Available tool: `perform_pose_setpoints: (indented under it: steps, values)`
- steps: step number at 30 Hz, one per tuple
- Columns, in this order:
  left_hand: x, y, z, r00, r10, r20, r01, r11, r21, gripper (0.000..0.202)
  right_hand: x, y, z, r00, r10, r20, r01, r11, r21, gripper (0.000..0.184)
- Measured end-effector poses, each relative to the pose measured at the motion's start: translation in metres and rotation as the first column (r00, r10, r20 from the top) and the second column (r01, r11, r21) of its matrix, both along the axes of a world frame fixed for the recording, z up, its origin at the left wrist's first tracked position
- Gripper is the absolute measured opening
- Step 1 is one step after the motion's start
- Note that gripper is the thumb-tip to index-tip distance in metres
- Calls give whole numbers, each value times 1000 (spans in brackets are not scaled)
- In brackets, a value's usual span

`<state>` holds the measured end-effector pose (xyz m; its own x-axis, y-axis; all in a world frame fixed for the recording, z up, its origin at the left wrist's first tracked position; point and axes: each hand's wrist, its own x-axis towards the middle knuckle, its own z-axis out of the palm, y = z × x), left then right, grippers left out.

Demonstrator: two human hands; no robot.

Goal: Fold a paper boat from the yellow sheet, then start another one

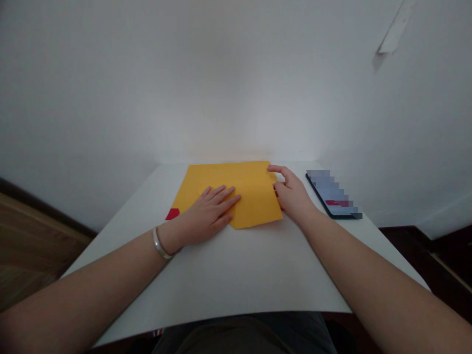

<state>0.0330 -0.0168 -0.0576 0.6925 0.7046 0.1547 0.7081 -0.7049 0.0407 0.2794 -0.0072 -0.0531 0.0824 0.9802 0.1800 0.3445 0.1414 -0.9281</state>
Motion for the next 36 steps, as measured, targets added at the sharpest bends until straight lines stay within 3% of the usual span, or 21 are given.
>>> perform_pose_setpoints:
  steps: [4,6,14,19,23,30,34,36]
  values:
    - [0,0,-1,1000,1,-4,-1,1000,-27,49,4,1,2,970,68,234,-130,957,260,36]
    - [0,0,-1,1000,1,-7,-1,1000,-31,49,6,1,5,922,131,365,-250,921,299,32]
    - [0,0,-3,1000,9,-12,-10,999,-39,53,14,0,14,818,296,492,-438,876,201,33]
    - [1,-1,-2,998,30,-49,-31,999,-25,57,14,-4,17,607,174,776,-519,826,221,42]
    - [1,0,-3,997,36,-74,-36,999,-9,57,9,-11,19,466,156,871,-598,781,180,40]
    - [1,0,-5,997,35,-67,-34,999,17,57,4,-16,29,480,108,871,-673,682,286,16]
    - [0,0,-4,998,32,-55,-31,999,7,56,4,-16,28,474,373,797,-780,598,184,14]
    - [1,0,-2,999,16,-52,-17,1000,-7,55,3,-18,27,491,476,730,-777,618,119,13]
